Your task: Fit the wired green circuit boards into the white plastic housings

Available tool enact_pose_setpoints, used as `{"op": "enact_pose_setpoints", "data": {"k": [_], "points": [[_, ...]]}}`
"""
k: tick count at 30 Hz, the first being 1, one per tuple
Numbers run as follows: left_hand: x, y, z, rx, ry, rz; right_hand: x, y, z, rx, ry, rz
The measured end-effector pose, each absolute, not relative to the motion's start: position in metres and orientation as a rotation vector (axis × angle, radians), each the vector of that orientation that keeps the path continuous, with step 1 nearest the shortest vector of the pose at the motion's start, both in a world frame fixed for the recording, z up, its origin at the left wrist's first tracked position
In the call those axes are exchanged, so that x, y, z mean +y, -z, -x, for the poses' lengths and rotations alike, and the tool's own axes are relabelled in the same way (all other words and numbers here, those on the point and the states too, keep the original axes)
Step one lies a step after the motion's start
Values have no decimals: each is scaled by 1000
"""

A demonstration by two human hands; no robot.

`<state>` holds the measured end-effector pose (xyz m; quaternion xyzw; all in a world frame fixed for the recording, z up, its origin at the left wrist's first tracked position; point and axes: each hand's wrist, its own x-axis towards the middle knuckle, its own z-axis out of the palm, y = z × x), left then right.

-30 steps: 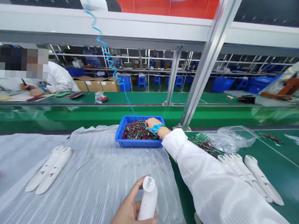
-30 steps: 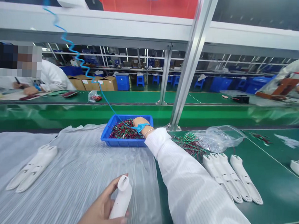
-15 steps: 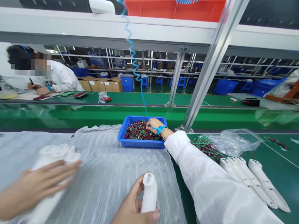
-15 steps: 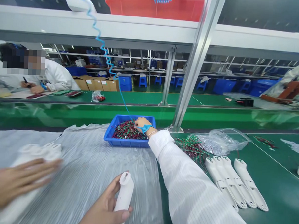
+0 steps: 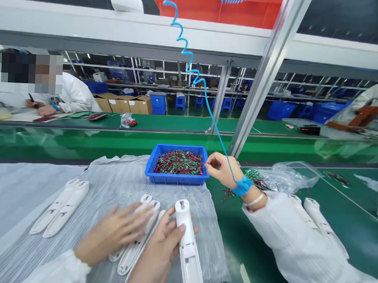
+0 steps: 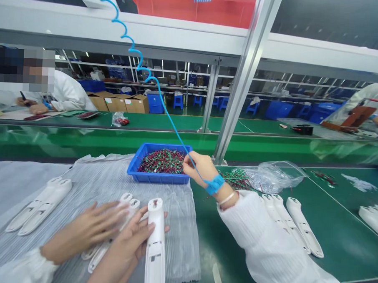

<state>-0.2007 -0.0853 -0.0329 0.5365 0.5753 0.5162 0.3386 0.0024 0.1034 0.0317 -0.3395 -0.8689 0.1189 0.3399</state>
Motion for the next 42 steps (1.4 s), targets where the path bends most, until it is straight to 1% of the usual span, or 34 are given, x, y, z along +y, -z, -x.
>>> {"op": "enact_pose_setpoints", "data": {"k": [2, 5, 8, 14, 21, 28, 35, 42], "points": [[-84, 35, 170, 1432, -1329, -1279, 73, -34, -18, -2266, -212, 789], [-82, 36, 131, 1290, -1334, -995, 37, -28, -31, -2284, 26, 618], [-84, 32, 116, 1110, -1374, -696, 19, -18, -35, -2289, 216, 589], [-91, 27, 119, 1010, -1403, -746, 9, -14, -29, -2357, 400, 558], [-95, 30, 117, 1080, -1406, -854, -1, -15, -25, -2392, 418, 464], [-95, 22, 116, 1031, -1376, -841, -16, -12, -29, -2347, 274, 334], [-96, 20, 115, 957, -1292, -758, -19, 4, -33, -2291, 152, 277], [-96, 26, 115, 967, -1335, -791, -22, 0, -41, -2251, 134, 420]]}}
